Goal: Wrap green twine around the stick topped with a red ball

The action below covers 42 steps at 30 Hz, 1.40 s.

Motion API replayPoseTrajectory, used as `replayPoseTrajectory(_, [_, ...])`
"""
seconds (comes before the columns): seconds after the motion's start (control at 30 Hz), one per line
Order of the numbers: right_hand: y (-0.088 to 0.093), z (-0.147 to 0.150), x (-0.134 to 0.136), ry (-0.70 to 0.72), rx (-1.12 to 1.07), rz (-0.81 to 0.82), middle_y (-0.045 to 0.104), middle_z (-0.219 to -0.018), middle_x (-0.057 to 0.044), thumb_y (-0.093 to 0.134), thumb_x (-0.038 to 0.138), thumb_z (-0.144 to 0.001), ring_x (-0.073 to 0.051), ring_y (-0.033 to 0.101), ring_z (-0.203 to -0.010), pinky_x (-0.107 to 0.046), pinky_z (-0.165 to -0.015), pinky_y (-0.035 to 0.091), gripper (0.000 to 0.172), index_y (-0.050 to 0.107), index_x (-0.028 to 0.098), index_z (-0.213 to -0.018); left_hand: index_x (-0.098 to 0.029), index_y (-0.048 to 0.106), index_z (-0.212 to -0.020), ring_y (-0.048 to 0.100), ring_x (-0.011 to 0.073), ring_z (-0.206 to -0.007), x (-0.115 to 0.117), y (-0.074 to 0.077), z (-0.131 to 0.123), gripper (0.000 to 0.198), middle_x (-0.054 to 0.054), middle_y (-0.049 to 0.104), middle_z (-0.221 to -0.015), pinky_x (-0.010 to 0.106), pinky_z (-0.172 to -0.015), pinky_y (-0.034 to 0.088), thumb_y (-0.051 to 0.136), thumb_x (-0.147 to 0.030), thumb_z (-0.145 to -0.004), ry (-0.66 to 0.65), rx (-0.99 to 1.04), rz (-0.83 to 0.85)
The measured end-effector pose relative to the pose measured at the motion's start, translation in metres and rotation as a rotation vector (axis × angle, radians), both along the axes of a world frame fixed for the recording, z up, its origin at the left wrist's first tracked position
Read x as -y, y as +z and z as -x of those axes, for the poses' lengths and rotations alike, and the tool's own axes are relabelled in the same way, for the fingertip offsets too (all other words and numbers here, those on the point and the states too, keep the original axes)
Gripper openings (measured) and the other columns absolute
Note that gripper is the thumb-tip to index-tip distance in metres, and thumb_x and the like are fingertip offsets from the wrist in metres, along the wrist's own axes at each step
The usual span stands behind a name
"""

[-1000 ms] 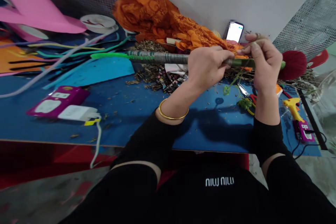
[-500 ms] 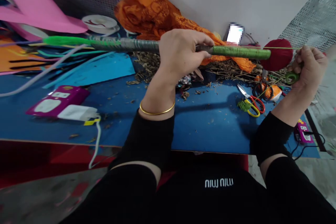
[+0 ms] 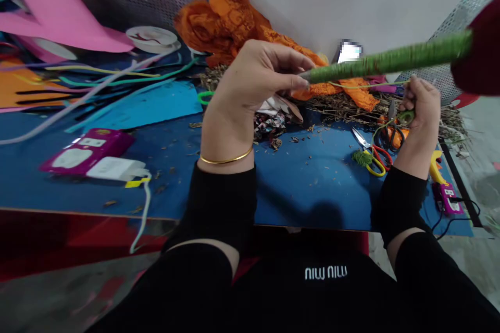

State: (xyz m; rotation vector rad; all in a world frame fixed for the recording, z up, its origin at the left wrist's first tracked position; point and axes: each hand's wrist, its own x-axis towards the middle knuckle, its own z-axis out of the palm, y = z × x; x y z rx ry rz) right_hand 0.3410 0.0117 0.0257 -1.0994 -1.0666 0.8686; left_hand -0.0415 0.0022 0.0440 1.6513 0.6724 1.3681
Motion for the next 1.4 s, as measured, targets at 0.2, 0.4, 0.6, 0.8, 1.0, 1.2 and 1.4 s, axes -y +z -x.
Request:
replayPoseTrajectory(0.2, [-0.003,0.04,0.009,0.289,0.11,0.152,0.043,-0.055,0.01,0.077,0.033,-0.09,-0.003,0.029,-0.043,-0.021,-0.042,0.033,0.02,0.069,0.018,-0.079,-0.024,0.083,-0.082,0.049,0.0133,-0.05,0.01,0.012,0.028,0.013,0.003,0.071,-0.066,0.027,-0.042,0.031,0.089,-0.018,-0.072,0.198,0.203,-0.077])
replayPoseTrajectory(0.4, [-0.012,0.053,0.008,0.389,0.027,0.21,0.047,-0.059,0.009,0.086,0.036,-0.078,-0.002,0.037,-0.042,-0.019,-0.043,0.039,0.029,0.064,0.017,-0.081,-0.013,0.082,-0.081,0.045,0.0062,-0.042,0.015,0.019,0.044,0.015,0.001,0.065,-0.059,0.02,-0.039,0.026,0.07,-0.004,-0.077,0.331,0.382,-0.019])
replayPoseTrajectory(0.6, [-0.019,0.052,0.009,0.42,-0.045,0.274,0.05,-0.062,0.009,0.09,0.039,-0.071,-0.002,0.04,-0.043,-0.017,-0.041,0.037,0.039,0.062,0.017,-0.086,-0.011,0.082,-0.083,0.051,0.0037,-0.042,0.02,0.02,0.052,0.013,0.001,0.072,-0.071,0.016,-0.038,0.035,0.07,-0.009,-0.078,0.405,0.424,-0.002])
replayPoseTrajectory(0.8, [-0.025,0.048,0.012,0.537,-0.074,0.37,0.061,-0.069,0.004,0.07,0.077,-0.082,0.001,0.023,-0.037,-0.017,-0.036,0.019,0.061,0.066,0.017,-0.09,-0.013,0.072,-0.074,0.05,0.0056,-0.043,0.015,0.016,0.067,0.008,0.004,0.073,-0.071,0.016,-0.037,0.037,0.074,-0.017,-0.081,0.337,0.484,0.05])
replayPoseTrajectory(1.0, [-0.042,0.037,0.035,0.666,0.077,0.473,0.061,-0.066,0.003,0.079,0.073,-0.074,0.0,0.02,-0.04,-0.021,-0.038,0.005,0.066,0.072,0.014,-0.103,-0.016,0.067,-0.072,0.048,0.0041,-0.041,0.011,0.015,0.077,0.012,0.002,0.078,-0.078,0.016,-0.035,0.034,0.078,-0.02,-0.073,0.413,0.484,0.094])
replayPoseTrajectory(1.2, [-0.058,0.036,0.066,0.449,0.078,0.471,0.044,-0.047,0.009,0.094,0.033,-0.065,-0.002,0.03,-0.041,-0.018,-0.04,0.014,0.032,0.072,0.013,-0.077,-0.018,0.057,-0.068,0.045,0.0044,-0.038,0.007,0.015,0.077,0.022,-0.005,0.067,-0.061,0.015,-0.034,0.033,0.071,-0.015,-0.084,0.493,0.511,0.156])
replayPoseTrajectory(1.4, [-0.068,0.003,0.069,-0.06,-0.287,0.157,0.023,-0.048,0.014,0.075,0.056,-0.086,-0.003,0.016,-0.039,-0.015,-0.037,0.02,0.043,0.05,0.023,-0.075,-0.018,0.062,-0.07,0.046,0.004,-0.04,0.013,0.017,0.078,0.014,-0.005,0.065,-0.058,0.014,-0.036,0.032,0.069,-0.008,-0.075,0.62,0.566,-0.001])
